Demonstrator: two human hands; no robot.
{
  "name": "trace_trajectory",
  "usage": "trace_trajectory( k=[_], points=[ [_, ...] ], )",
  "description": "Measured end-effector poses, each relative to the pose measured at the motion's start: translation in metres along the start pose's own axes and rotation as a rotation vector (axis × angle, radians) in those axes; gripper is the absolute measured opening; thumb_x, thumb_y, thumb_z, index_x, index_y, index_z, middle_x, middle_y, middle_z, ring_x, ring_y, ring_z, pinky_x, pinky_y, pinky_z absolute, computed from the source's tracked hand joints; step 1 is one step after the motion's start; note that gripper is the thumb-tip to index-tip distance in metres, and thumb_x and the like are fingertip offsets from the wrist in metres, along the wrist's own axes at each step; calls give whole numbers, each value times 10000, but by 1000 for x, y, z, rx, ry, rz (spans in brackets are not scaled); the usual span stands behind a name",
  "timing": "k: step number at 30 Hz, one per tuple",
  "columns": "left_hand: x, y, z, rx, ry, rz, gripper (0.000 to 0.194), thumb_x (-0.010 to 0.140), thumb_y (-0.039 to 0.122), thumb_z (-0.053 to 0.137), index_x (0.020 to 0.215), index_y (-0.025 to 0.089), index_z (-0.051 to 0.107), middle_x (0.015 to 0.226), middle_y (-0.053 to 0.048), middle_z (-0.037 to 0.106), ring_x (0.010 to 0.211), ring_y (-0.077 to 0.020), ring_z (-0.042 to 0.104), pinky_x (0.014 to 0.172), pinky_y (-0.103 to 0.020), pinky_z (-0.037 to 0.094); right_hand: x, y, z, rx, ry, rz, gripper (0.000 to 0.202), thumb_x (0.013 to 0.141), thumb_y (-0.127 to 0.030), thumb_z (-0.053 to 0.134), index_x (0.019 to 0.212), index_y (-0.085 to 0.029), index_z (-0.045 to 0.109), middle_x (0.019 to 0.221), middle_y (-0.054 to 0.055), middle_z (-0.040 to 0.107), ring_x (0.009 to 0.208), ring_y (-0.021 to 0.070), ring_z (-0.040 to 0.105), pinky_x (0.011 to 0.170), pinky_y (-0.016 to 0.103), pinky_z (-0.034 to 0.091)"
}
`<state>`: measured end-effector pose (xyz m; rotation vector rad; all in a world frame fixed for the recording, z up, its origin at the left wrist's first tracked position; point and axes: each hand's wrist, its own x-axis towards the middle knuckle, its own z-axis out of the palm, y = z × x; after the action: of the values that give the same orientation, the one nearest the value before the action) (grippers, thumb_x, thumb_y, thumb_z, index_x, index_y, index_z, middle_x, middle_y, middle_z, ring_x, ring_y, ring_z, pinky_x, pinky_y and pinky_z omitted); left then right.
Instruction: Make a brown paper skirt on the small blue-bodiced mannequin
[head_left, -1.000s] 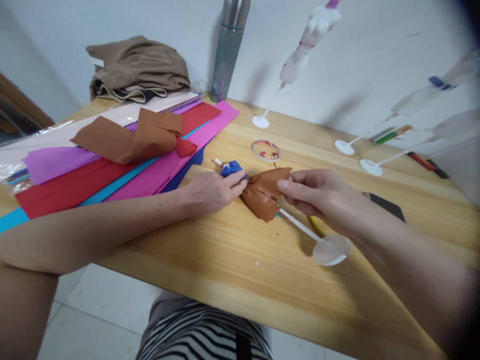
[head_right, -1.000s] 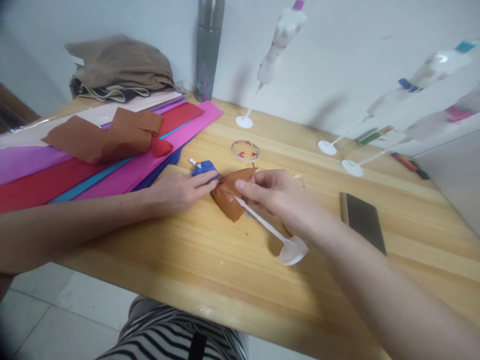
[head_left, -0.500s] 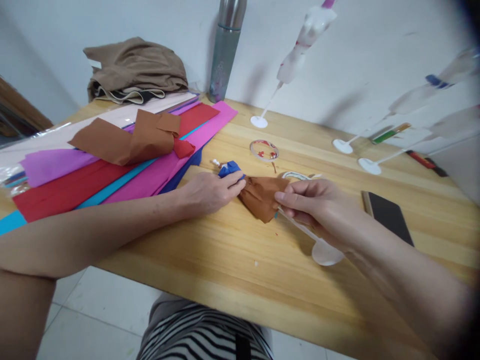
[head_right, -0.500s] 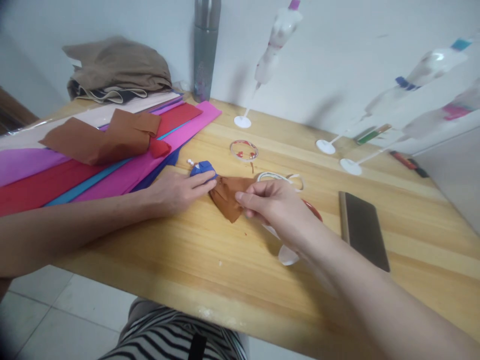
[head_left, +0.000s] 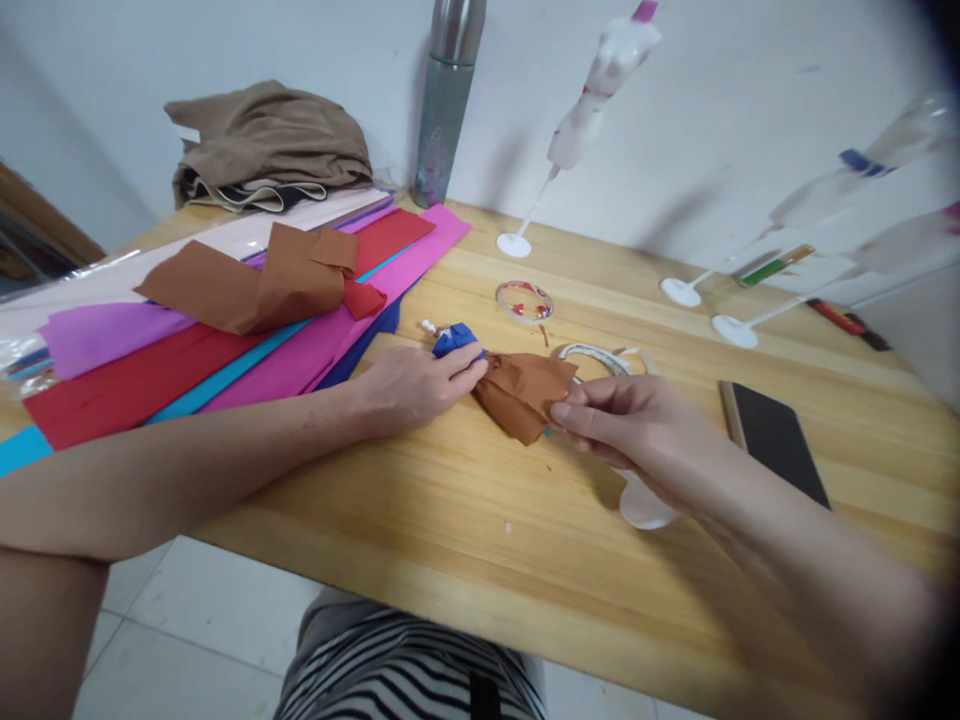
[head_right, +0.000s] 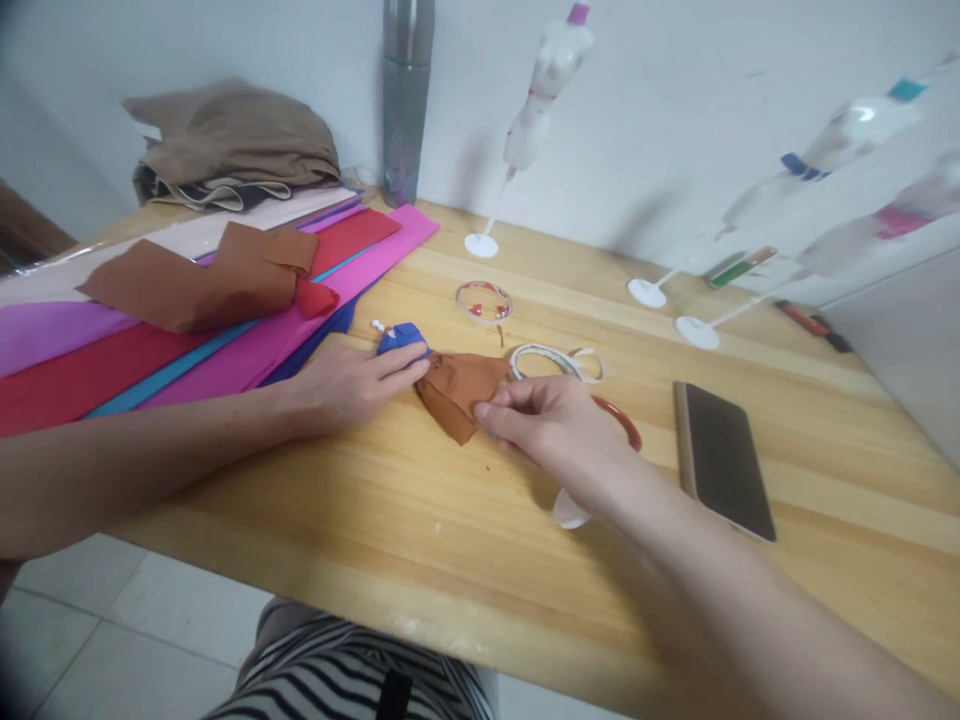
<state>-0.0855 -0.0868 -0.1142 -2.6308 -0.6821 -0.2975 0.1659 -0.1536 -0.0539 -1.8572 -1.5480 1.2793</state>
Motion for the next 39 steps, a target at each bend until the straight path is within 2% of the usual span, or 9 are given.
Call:
trace_trajectory(
  k=[4, 9, 12, 17, 24, 30, 33, 37, 39],
  points=[
    [-1, -2, 1, 3, 7, 11, 515, 965, 61, 425, 1414, 153, 659, 1419, -132, 709, 657, -135, 683, 461, -294, 353, -4, 0, -3, -288, 103, -190, 391, 818, -545, 664, 615, -212, 641, 511, -18, 492, 466, 103, 370, 474, 269, 248],
    [-1, -5, 1, -5, 3, 19, 514, 958, 46, 443, 1413, 137, 665, 1442, -145, 696, 732, -145, 719, 499, -286, 398, -8, 1, -5, -812, 269, -311, 205, 867, -320, 583, 735, -214, 700, 743, 68, 729, 605, 178, 602, 555, 291, 338],
    [0, -6, 1, 16, 5, 31, 503, 975, 46, 420, 1405, 126, 669, 1471, -147, 678, 773, -154, 734, 509, -291, 411, -5, 3, -5, -956, 186, -232, 205, 909, -314, 577, 805, -215, 722, 797, 84, 759, 648, 193, 646, 569, 290, 348],
    [0, -8, -1, 64, 1, 75, 476, 1012, 60, 386, 1393, 102, 668, 1485, -178, 661, 897, -180, 751, 592, -285, 475, 0, -1, -2, -990, 32, -95, 196, 936, -237, 579, 782, -211, 698, 748, 72, 728, 649, 188, 636, 594, 290, 353],
    [-1, -8, -8, 210, 61, 177, 497, 1014, 54, 358, 1401, 98, 667, 1468, -172, 675, 809, -172, 724, 616, -286, 505, 0, -1, -4, -791, -53, -214, 349, 940, -265, 574, 608, -224, 472, 595, 9, 578, 549, 144, 479, 578, 305, 327],
    [-5, -9, -7, 222, 146, 116, 484, 1013, 55, 369, 1391, 101, 670, 1462, -155, 682, 764, -156, 712, 565, -275, 500, 2, 6, -8, -529, -131, -197, 262, 858, -309, 595, 615, -218, 557, 579, -7, 579, 549, 140, 478, 553, 294, 337],
    [-6, -14, -3, 114, 257, 28, 479, 992, 42, 381, 1353, 114, 686, 1417, -142, 717, 814, -153, 738, 568, -256, 518, 5, 8, -9, -356, -199, -178, 249, 828, -364, 624, 639, -202, 631, 606, 11, 626, 551, 138, 490, 555, 290, 367],
    [-2, -21, -4, -120, 504, -104, 399, 975, 70, 422, 1207, 142, 738, 1181, -99, 817, 961, -153, 779, 733, -222, 595, 9, 5, -7, -176, -236, -159, 322, 784, -457, 695, 617, -184, 666, 593, 32, 650, 524, 130, 493, 521, 279, 362],
    [0, -19, -12, -281, 576, -206, 345, 972, 107, 469, 1152, 164, 758, 1038, -71, 835, 872, -139, 774, 712, -214, 585, 10, 1, -3, -98, -219, -169, 358, 760, -489, 720, 588, -183, 648, 563, 21, 626, 510, 119, 485, 507, 270, 365]
  ],
)
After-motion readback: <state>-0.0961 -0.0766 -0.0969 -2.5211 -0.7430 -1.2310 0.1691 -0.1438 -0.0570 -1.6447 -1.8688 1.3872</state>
